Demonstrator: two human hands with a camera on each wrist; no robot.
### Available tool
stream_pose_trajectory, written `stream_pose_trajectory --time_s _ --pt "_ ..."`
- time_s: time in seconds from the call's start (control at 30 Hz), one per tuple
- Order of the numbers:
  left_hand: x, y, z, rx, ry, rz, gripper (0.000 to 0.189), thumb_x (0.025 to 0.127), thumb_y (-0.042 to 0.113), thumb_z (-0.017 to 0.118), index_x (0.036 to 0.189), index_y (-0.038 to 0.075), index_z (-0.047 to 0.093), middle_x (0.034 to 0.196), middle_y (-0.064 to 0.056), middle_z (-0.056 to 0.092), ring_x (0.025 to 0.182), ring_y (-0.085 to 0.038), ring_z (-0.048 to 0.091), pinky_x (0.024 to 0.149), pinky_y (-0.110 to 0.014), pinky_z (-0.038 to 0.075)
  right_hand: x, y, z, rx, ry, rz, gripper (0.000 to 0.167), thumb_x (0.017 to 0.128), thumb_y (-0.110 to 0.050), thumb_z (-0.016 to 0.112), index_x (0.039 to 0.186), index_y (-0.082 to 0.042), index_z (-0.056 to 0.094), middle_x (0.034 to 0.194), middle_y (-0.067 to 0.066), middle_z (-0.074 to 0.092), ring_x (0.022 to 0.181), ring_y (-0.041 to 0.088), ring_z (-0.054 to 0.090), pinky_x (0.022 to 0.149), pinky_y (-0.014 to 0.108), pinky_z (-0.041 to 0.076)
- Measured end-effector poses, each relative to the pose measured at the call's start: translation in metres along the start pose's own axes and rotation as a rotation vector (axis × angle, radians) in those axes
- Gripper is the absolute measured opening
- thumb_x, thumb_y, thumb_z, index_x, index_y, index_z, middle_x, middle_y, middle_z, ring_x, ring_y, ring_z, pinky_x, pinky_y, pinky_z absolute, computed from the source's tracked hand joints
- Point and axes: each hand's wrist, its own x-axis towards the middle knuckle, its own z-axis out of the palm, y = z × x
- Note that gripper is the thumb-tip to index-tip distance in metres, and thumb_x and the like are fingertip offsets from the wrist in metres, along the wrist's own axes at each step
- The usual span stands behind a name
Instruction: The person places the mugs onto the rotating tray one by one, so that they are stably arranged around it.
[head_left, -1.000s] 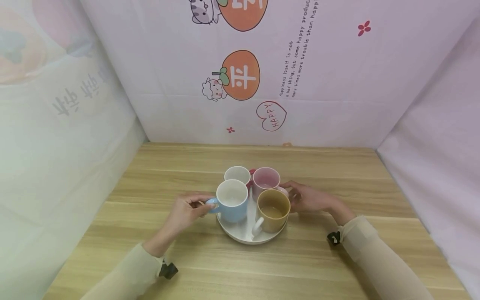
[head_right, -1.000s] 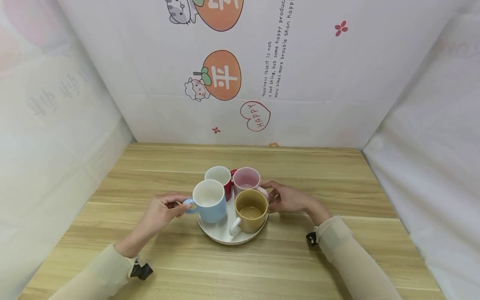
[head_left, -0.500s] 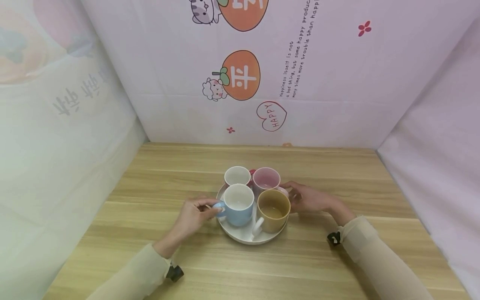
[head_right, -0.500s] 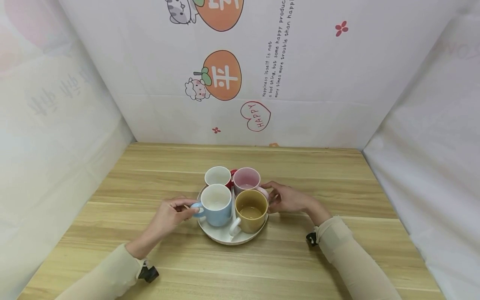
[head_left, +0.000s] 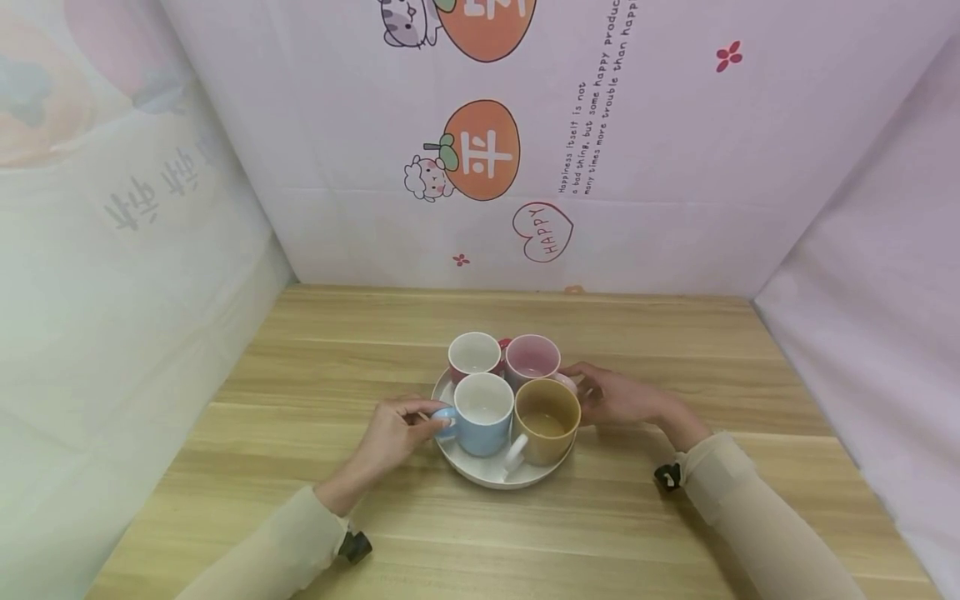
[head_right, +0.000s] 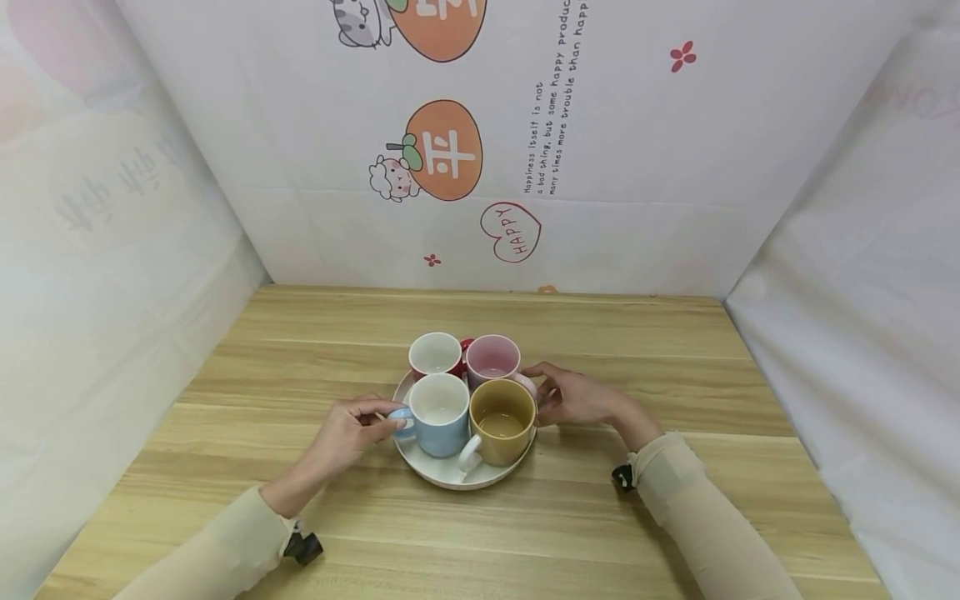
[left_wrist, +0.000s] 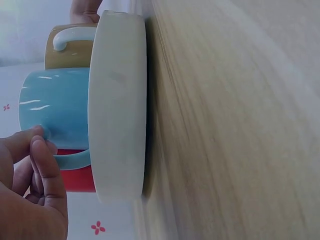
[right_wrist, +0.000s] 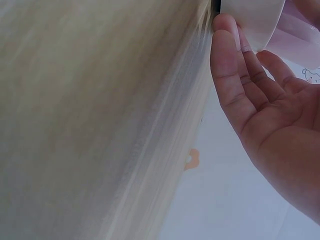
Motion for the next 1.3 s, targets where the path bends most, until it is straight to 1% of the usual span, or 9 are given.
stream_pose_trajectory --time_s 0.13,0.37,0.6,0.63,0.83,0.87,1.03,1.13,1.3 --pt "0.001 0.000 0.000 0.014 -0.005 -0.008 0.016 0.080 0.016 0.083 0.096 0.013 0.081 0.090 -0.004 0.074 0.066 -0.007 0.057 0.058 -0.017 0.048 0.000 0.000 0.000 -0.004 0.004 0.000 0.072 0.083 -0.019 0.080 0.144 -0.009 0.043 0.117 0.016 0.066 0.107 0.027 0.065 0.092 0.041 0.055" --pt "0.004 -0.002 -0.001 0.016 -0.055 -0.037 0.020 0.082 0.020 0.083 0.100 0.012 0.080 0.094 -0.007 0.074 0.068 -0.008 0.056 0.057 -0.017 0.047 0.000 0.000 0.000 -0.011 0.008 0.009 0.071 0.084 -0.018 0.079 0.145 -0.011 0.042 0.119 0.016 0.066 0.109 0.029 0.065 0.093 0.040 0.056" --pt "0.007 -0.004 -0.004 0.025 -0.106 -0.021 0.019 0.083 0.018 0.082 0.101 0.010 0.079 0.091 -0.008 0.075 0.066 -0.010 0.059 0.058 -0.018 0.049 0.001 0.000 -0.001 -0.012 0.003 0.021 0.073 0.085 -0.019 0.080 0.147 -0.014 0.041 0.120 0.015 0.067 0.110 0.028 0.065 0.094 0.039 0.056" --pt "0.008 -0.004 -0.004 0.026 -0.113 -0.022 0.019 0.084 0.016 0.081 0.101 0.009 0.079 0.091 -0.009 0.075 0.065 -0.011 0.059 0.057 -0.018 0.049 0.001 0.000 -0.001 -0.011 0.003 0.023 0.074 0.085 -0.019 0.080 0.148 -0.014 0.041 0.120 0.014 0.067 0.111 0.028 0.065 0.094 0.039 0.055" --pt "0.010 -0.005 -0.006 0.020 -0.138 -0.024 0.022 0.085 0.015 0.080 0.105 0.007 0.078 0.093 -0.011 0.074 0.066 -0.011 0.060 0.057 -0.017 0.050 0.001 -0.001 0.000 -0.011 -0.001 0.023 0.076 0.085 -0.020 0.079 0.150 -0.015 0.039 0.124 0.015 0.065 0.114 0.029 0.064 0.097 0.043 0.055" --pt "0.010 -0.006 -0.006 0.020 -0.142 -0.019 0.022 0.085 0.017 0.080 0.105 0.008 0.078 0.092 -0.010 0.074 0.066 -0.011 0.060 0.058 -0.017 0.050 0.001 -0.001 0.000 -0.014 -0.001 0.025 0.077 0.086 -0.020 0.079 0.150 -0.016 0.038 0.124 0.015 0.065 0.114 0.029 0.064 0.097 0.043 0.055" --pt "0.013 -0.005 -0.010 0.033 -0.170 0.014 0.021 0.085 0.014 0.079 0.105 0.006 0.078 0.086 -0.010 0.073 0.065 -0.010 0.060 0.056 -0.018 0.049 0.000 -0.001 0.000 -0.041 0.000 0.039 0.078 0.086 -0.022 0.079 0.152 -0.017 0.037 0.124 0.015 0.066 0.111 0.028 0.065 0.094 0.041 0.057" --pt "0.014 -0.006 -0.012 0.051 -0.185 0.031 0.021 0.086 0.014 0.078 0.105 0.007 0.078 0.085 -0.009 0.073 0.064 -0.010 0.059 0.056 -0.018 0.048 0.000 -0.001 0.000 -0.055 -0.001 0.041 0.079 0.086 -0.023 0.079 0.153 -0.017 0.036 0.124 0.014 0.066 0.111 0.027 0.066 0.094 0.041 0.057" --pt "0.017 -0.006 -0.015 0.078 -0.207 0.006 0.020 0.087 0.017 0.077 0.105 0.011 0.078 0.087 -0.005 0.073 0.068 -0.011 0.058 0.058 -0.018 0.048 0.000 -0.001 0.000 -0.061 -0.005 0.024 0.080 0.086 -0.025 0.079 0.153 -0.016 0.037 0.122 0.012 0.068 0.112 0.027 0.066 0.097 0.043 0.056"
